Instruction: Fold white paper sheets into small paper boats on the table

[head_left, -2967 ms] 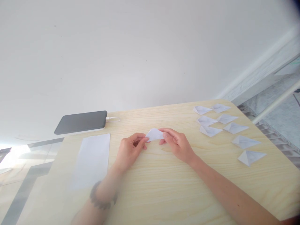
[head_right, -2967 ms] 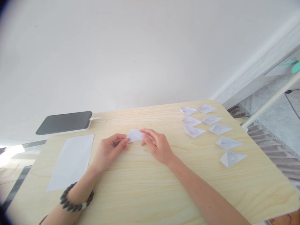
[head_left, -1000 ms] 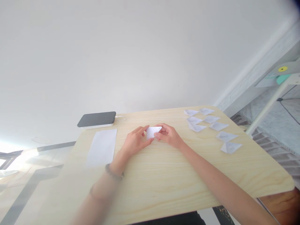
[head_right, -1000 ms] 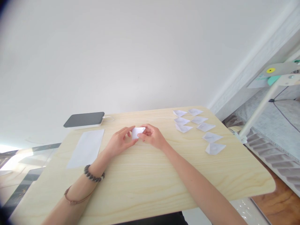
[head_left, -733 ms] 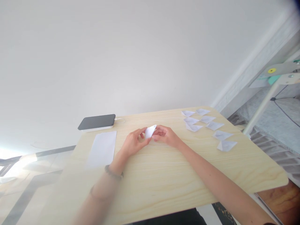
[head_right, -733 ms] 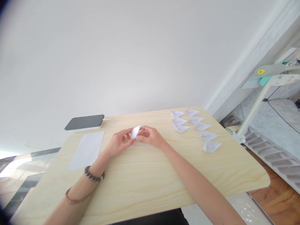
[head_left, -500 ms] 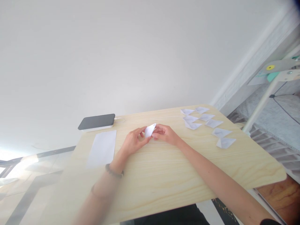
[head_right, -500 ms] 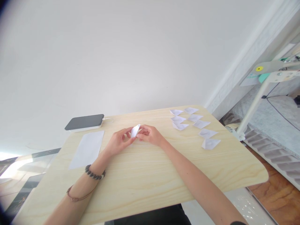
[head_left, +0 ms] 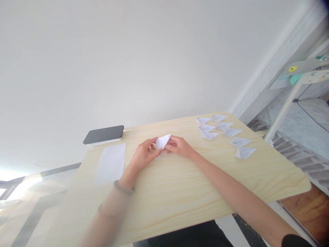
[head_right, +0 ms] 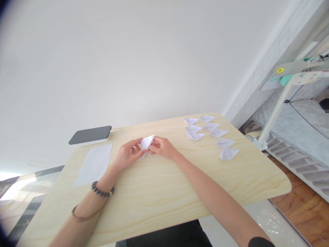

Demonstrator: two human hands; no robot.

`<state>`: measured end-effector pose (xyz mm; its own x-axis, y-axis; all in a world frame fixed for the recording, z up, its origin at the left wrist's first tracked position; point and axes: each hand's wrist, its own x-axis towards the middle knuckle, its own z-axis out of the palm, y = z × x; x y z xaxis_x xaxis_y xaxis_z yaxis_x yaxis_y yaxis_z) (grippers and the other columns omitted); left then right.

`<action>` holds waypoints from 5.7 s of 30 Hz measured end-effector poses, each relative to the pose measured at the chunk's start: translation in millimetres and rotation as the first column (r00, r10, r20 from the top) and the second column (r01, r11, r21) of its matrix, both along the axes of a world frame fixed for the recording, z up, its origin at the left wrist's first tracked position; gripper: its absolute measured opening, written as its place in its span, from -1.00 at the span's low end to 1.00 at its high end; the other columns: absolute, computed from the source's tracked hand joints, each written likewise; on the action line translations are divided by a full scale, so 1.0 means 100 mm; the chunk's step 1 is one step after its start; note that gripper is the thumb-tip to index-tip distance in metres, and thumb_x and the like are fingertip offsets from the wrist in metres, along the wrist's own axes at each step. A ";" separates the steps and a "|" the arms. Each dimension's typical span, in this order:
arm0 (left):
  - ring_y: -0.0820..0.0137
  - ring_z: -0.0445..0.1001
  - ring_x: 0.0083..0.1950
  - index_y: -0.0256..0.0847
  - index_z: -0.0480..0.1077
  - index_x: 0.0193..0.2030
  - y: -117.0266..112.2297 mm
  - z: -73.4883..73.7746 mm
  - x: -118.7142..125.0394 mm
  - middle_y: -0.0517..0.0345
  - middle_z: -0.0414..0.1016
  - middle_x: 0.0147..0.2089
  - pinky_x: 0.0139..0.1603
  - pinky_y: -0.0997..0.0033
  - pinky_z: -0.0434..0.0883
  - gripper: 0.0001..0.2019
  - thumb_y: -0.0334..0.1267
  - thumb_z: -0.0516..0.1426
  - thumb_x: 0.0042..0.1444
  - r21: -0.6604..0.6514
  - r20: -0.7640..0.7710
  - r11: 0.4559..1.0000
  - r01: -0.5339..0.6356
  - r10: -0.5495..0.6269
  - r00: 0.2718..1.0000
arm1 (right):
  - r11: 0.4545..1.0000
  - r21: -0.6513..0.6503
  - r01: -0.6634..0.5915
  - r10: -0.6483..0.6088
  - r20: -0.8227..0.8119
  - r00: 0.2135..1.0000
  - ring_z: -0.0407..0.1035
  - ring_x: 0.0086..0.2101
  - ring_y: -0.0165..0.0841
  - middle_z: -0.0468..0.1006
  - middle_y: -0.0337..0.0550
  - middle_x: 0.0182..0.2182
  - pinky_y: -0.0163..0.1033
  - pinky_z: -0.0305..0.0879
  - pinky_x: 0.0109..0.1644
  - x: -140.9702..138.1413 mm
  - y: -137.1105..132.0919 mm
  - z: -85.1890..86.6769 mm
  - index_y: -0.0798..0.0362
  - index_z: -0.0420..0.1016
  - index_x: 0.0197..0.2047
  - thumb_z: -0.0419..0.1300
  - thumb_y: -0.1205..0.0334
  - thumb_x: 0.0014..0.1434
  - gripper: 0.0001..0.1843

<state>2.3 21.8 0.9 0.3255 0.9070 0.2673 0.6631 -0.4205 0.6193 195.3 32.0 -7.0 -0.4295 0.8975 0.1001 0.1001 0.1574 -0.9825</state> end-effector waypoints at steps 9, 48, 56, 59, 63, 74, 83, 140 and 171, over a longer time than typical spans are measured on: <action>0.46 0.35 -0.38 -0.17 0.40 -0.10 -0.01 0.03 0.01 0.14 0.45 -0.34 -0.34 0.47 0.30 -0.71 -0.12 0.01 0.10 0.022 0.097 0.997 0.069 -0.071 0.993 | 0.957 0.185 0.224 -0.250 0.133 0.959 0.35 -0.54 -0.44 0.47 -0.20 -0.49 -0.39 0.23 -0.52 -0.09 0.03 -0.11 0.10 0.35 -0.37 0.06 0.27 -0.01 -0.89; 0.26 0.46 -0.21 -0.31 0.49 -0.24 0.07 0.04 -0.01 0.00 0.51 -0.26 -0.18 0.32 0.37 -0.61 -0.03 0.20 -0.12 -0.585 0.625 0.775 0.239 0.243 0.741 | 0.958 0.287 0.009 -0.029 0.065 0.997 0.34 -0.53 -0.54 0.41 -0.23 -0.41 -0.43 0.27 -0.46 -0.07 -0.07 -0.04 0.08 0.35 -0.22 -0.04 0.41 0.06 -0.77; 0.33 0.44 -0.24 -0.30 0.48 -0.23 0.06 0.04 -0.01 0.04 0.51 -0.28 -0.23 0.38 0.37 -0.60 -0.01 0.18 -0.11 -0.569 0.606 0.796 0.206 0.237 0.759 | 0.994 0.109 0.032 -0.039 0.064 0.997 0.27 -0.60 -0.52 0.33 -0.32 -0.57 -0.41 0.20 -0.52 -0.09 -0.08 0.04 0.07 0.26 -0.26 0.04 0.04 0.10 -0.74; 0.31 0.45 -0.23 -0.30 0.48 -0.23 0.06 0.04 -0.01 0.02 0.51 -0.26 -0.21 0.34 0.37 -0.60 -0.01 0.19 -0.11 -0.572 0.616 0.791 0.217 0.240 0.750 | 0.992 0.118 0.047 -0.059 0.098 0.993 0.23 -0.61 -0.53 0.30 -0.32 -0.62 -0.41 0.16 -0.52 -0.11 -0.08 0.02 0.09 0.26 -0.40 0.03 0.02 0.10 -0.71; 0.30 0.45 -0.25 -0.34 0.48 -0.26 0.06 0.04 -0.02 -0.02 0.51 -0.27 -0.21 0.32 0.36 -0.61 -0.02 0.19 -0.09 -0.572 0.651 0.775 0.270 0.229 0.724 | 0.980 0.195 0.027 -0.059 0.158 0.986 0.19 -0.62 -0.54 0.28 -0.33 -0.66 -0.41 0.12 -0.51 -0.09 -0.07 -0.01 0.09 0.22 -0.54 -0.01 0.04 0.14 -0.66; 0.29 0.44 -0.25 -0.37 0.49 -0.30 0.07 0.04 -0.03 -0.06 0.50 -0.29 -0.24 0.33 0.38 -0.62 -0.03 0.17 -0.07 -0.576 0.645 0.771 0.273 0.222 0.731 | 0.979 0.203 -0.017 -0.016 0.162 0.987 0.17 -0.62 -0.54 0.26 -0.34 -0.66 -0.41 0.10 -0.51 -0.07 -0.06 0.00 0.10 0.21 -0.55 -0.02 0.08 0.14 -0.67; 0.29 0.44 -0.26 -0.36 0.50 -0.29 0.06 0.04 -0.02 -0.05 0.52 -0.27 -0.24 0.32 0.37 -0.62 -0.03 0.19 -0.11 -0.572 0.621 0.785 0.237 0.225 0.750 | 0.970 0.243 -0.025 -0.029 0.216 0.976 0.11 -0.62 -0.55 0.23 -0.33 -0.67 -0.41 0.04 -0.53 -0.07 -0.07 0.03 0.09 0.17 -0.59 -0.07 0.05 0.16 -0.61; 0.27 0.44 -0.16 -0.30 0.48 -0.21 0.04 0.02 -0.01 0.03 0.53 -0.22 -0.10 0.28 0.39 -0.64 -0.08 0.20 -0.10 -0.511 0.605 0.818 0.264 0.124 0.786 | 0.922 0.361 0.138 -0.226 0.213 0.951 0.08 -0.60 -0.55 0.20 -0.34 -0.66 -0.39 0.00 -0.49 -0.05 -0.03 0.00 0.09 0.15 -0.59 -0.10 0.11 0.19 -0.63; 0.33 0.43 -0.23 -0.28 0.45 -0.17 0.05 -0.03 -0.01 0.05 0.51 -0.24 -0.19 0.39 0.35 -0.64 -0.03 0.09 0.03 -0.458 0.591 0.856 0.238 0.093 0.801 | 0.929 0.367 0.041 -0.156 0.288 0.945 0.10 -0.61 -0.53 0.22 -0.32 -0.67 -0.38 -0.01 -0.51 -0.07 -0.05 -0.02 0.09 0.20 -0.59 -0.07 0.11 0.17 -0.64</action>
